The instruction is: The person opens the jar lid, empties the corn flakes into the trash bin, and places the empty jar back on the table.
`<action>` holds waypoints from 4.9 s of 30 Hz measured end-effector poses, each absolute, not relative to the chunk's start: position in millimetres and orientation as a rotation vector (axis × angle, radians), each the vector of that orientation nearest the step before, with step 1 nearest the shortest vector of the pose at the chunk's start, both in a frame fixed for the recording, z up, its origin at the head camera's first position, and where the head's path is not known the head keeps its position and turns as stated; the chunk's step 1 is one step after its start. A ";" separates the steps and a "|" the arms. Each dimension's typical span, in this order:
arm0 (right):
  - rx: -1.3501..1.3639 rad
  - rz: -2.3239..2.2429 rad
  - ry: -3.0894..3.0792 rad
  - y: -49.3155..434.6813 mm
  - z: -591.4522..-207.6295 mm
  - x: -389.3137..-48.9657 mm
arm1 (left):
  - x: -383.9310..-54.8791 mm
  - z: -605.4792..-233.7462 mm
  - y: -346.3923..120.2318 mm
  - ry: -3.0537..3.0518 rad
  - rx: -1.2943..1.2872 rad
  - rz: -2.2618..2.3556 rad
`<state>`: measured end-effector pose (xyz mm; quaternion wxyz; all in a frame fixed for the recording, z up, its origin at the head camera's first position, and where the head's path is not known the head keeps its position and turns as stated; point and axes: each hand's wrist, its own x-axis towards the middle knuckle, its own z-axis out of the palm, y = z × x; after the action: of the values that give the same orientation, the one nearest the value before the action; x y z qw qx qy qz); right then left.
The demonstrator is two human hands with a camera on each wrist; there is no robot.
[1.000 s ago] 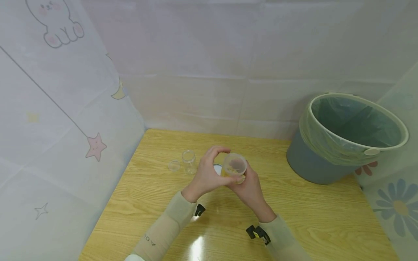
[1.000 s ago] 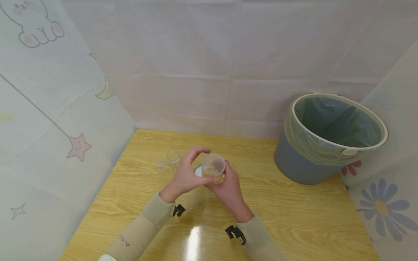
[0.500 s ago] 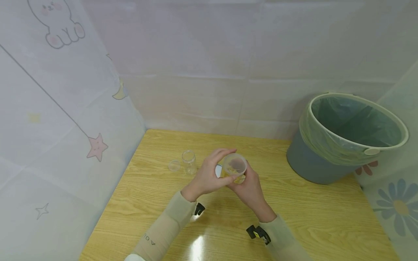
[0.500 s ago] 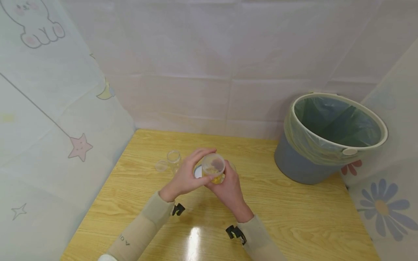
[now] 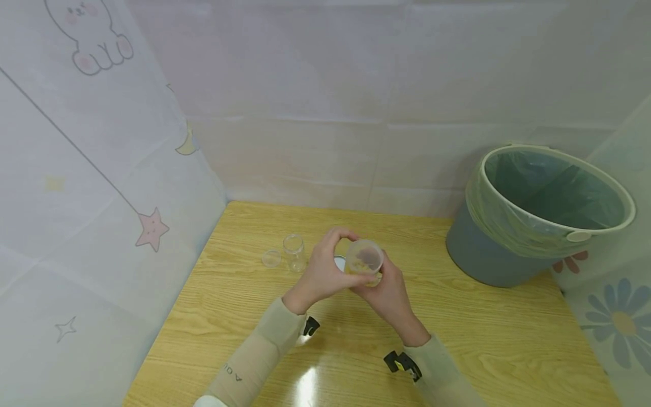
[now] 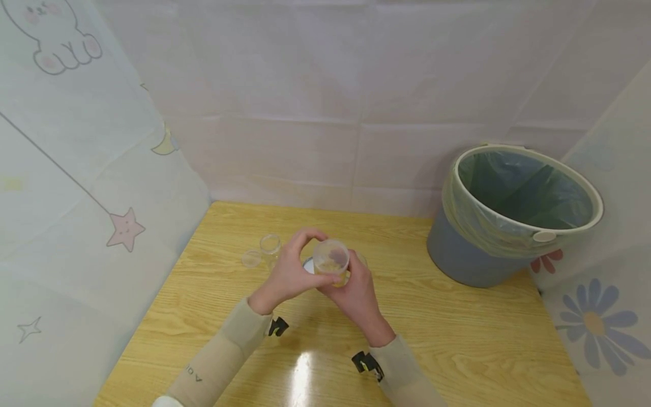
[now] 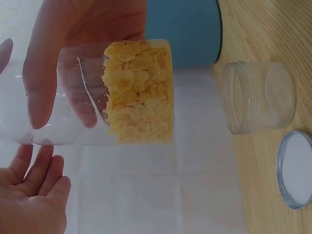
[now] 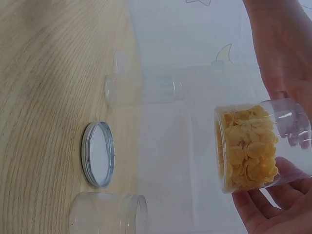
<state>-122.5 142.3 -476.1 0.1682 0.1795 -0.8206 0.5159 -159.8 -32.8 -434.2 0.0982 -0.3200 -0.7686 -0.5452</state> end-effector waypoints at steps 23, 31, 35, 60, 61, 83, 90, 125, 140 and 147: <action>0.453 1.498 -2.351 141.5 -473.3 -121.7 | -161.6 -438.7 -36.2 -2.298 -1.124 -1.530; 0.474 1.516 -2.339 142.6 -475.3 -121.3 | -160.2 -433.4 -35.0 -2.278 -1.002 -1.603; 0.482 1.514 -2.354 142.7 -476.4 -121.2 | -159.8 -433.9 -34.1 -2.294 -0.926 -1.612; 0.475 1.492 -2.357 143.3 -476.3 -122.3 | -162.5 -438.1 -37.4 -2.303 -1.088 -1.566; 0.476 1.493 -2.356 143.3 -476.2 -122.1 | -162.5 -437.9 -37.0 -2.300 -1.072 -1.566; 0.479 1.498 -2.349 143.3 -477.1 -122.2 | -163.2 -441.0 -35.3 -2.255 -1.151 -1.533; 0.490 1.497 -2.341 143.5 -478.0 -121.9 | -161.4 -439.9 -34.4 -2.278 -1.082 -1.576; 0.497 1.477 -2.353 142.2 -477.1 -120.7 | -161.9 -439.1 -35.8 -2.293 -1.091 -1.582; 0.505 1.502 -2.345 141.6 -480.4 -120.9 | -162.4 -439.8 -33.6 -2.297 -0.952 -1.666; 0.459 1.489 -2.365 142.3 -476.8 -120.0 | -164.7 -440.6 -37.7 -2.236 -1.156 -1.595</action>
<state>-120.0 142.3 -476.8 0.1540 0.1600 -0.8252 0.5195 -164.7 -37.7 -440.6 0.0807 -0.3866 -0.7480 -0.5333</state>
